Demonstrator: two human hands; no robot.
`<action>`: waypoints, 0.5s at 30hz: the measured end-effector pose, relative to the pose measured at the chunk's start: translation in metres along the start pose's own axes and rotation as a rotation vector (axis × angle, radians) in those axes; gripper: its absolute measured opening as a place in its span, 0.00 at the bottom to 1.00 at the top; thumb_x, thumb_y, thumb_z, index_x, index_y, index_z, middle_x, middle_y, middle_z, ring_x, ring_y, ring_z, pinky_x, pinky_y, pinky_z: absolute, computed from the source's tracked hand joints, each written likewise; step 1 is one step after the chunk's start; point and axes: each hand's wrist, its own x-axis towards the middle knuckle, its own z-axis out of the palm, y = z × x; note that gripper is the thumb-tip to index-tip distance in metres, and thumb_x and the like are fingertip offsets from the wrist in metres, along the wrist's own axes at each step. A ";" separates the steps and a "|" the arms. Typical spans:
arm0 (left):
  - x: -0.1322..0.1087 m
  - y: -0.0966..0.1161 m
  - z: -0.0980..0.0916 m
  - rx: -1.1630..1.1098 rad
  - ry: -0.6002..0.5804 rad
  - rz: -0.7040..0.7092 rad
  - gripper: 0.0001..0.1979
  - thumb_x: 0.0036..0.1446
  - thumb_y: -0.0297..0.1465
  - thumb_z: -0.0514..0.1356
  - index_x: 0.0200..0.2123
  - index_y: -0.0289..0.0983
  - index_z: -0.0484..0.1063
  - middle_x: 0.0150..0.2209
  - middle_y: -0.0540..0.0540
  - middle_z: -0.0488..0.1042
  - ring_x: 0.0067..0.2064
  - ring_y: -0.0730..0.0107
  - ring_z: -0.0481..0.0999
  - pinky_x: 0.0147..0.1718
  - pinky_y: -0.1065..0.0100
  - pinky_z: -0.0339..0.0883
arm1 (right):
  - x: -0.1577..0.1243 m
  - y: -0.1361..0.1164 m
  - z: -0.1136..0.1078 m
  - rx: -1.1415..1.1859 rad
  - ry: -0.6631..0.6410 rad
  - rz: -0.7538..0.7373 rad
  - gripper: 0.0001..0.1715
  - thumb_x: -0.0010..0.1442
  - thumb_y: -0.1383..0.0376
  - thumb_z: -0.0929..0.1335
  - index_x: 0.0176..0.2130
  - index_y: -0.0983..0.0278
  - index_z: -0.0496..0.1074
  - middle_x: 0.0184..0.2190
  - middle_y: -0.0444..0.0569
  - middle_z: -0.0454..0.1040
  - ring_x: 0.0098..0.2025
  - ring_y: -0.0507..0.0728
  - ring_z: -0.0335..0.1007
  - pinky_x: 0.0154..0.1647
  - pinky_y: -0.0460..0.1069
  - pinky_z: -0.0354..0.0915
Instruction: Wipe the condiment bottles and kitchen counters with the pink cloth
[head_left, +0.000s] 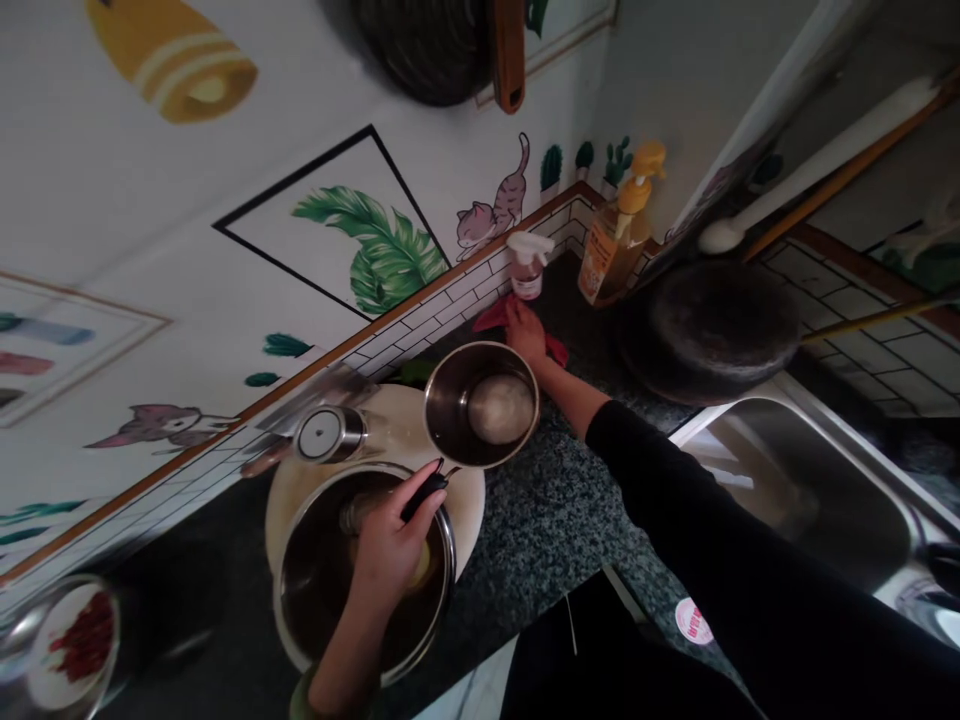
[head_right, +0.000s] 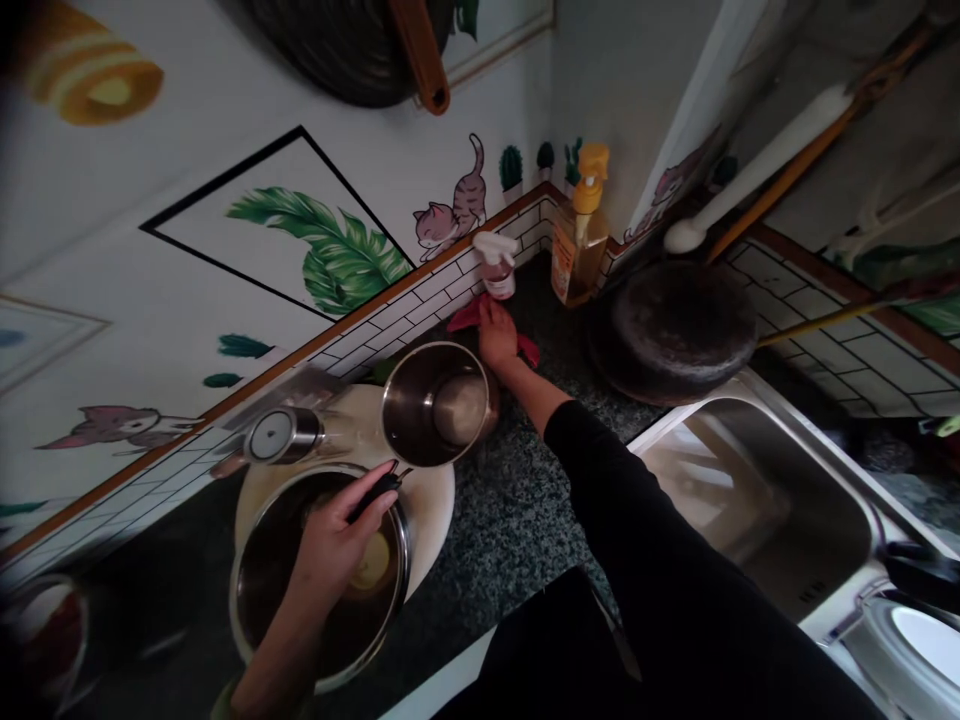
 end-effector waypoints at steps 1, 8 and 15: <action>0.001 -0.001 0.001 -0.013 -0.007 0.008 0.31 0.57 0.50 0.65 0.58 0.42 0.81 0.58 0.42 0.82 0.61 0.46 0.80 0.66 0.49 0.69 | 0.004 0.007 -0.003 -0.016 0.024 0.020 0.38 0.70 0.72 0.62 0.76 0.74 0.55 0.78 0.63 0.51 0.77 0.65 0.50 0.79 0.61 0.46; 0.006 0.006 0.012 -0.036 -0.044 0.029 0.27 0.60 0.46 0.63 0.59 0.41 0.81 0.59 0.42 0.81 0.62 0.47 0.80 0.65 0.48 0.69 | 0.057 0.072 -0.035 -0.117 0.169 0.038 0.36 0.70 0.72 0.61 0.73 0.78 0.60 0.75 0.69 0.57 0.75 0.68 0.53 0.77 0.65 0.51; 0.000 0.008 0.019 -0.030 -0.049 0.046 0.24 0.63 0.41 0.62 0.60 0.42 0.80 0.59 0.42 0.81 0.60 0.49 0.81 0.65 0.49 0.70 | 0.033 0.061 -0.015 -0.071 0.105 -0.118 0.30 0.70 0.70 0.62 0.68 0.71 0.70 0.73 0.63 0.62 0.75 0.69 0.56 0.77 0.69 0.53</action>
